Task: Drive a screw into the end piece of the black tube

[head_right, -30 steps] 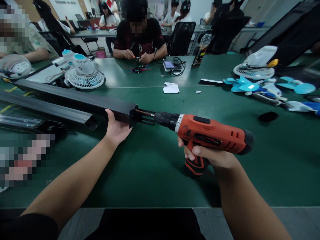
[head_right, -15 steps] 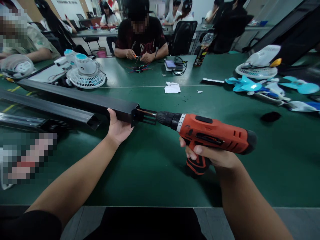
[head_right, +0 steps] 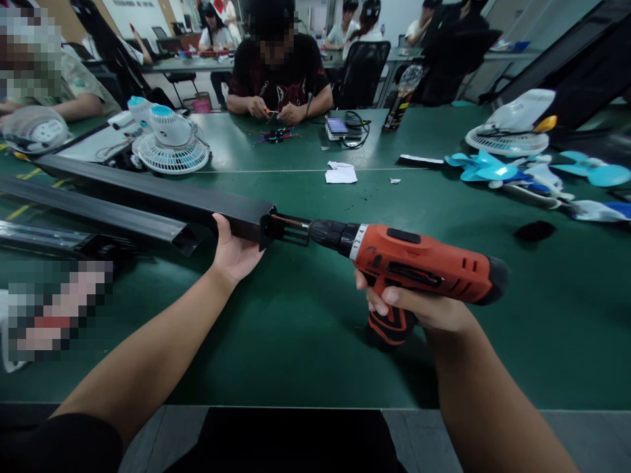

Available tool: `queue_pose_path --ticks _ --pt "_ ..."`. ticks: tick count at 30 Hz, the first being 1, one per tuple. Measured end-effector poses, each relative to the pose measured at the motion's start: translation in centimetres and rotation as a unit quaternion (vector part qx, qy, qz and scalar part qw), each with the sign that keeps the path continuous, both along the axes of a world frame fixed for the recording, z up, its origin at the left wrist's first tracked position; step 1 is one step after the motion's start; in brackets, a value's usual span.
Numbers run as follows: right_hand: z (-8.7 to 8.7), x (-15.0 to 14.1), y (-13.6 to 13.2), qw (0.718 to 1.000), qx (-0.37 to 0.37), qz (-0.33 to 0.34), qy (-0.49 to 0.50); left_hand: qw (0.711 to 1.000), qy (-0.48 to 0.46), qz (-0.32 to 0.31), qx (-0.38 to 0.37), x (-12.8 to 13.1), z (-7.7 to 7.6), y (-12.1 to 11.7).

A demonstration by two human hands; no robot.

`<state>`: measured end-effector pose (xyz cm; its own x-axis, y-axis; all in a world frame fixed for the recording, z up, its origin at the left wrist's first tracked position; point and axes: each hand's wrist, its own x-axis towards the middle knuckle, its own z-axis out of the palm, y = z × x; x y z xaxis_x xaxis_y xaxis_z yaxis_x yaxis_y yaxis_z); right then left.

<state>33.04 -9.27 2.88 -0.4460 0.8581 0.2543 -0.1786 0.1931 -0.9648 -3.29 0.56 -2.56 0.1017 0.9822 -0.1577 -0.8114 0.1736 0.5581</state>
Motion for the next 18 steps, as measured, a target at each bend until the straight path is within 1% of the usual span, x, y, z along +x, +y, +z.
queue_pose_path --ticks 3,7,14,18 --pt "0.0 0.0 0.0 1.000 0.003 -0.003 0.001 1.000 -0.006 -0.005 0.005 0.0 0.0 0.0" --pt "0.1 -0.1 -0.1 1.000 0.003 -0.005 -0.004 0.999 -0.028 -0.022 0.016 -0.3 -0.4 0.2" --pt "0.1 -0.2 -0.1 1.000 0.007 -0.002 0.009 1.000 -0.011 -0.014 0.005 -0.4 -0.7 0.3" --pt "0.1 -0.2 -0.1 1.000 0.004 -0.006 0.000 0.999 -0.040 -0.024 0.014 -0.7 -1.0 0.4"
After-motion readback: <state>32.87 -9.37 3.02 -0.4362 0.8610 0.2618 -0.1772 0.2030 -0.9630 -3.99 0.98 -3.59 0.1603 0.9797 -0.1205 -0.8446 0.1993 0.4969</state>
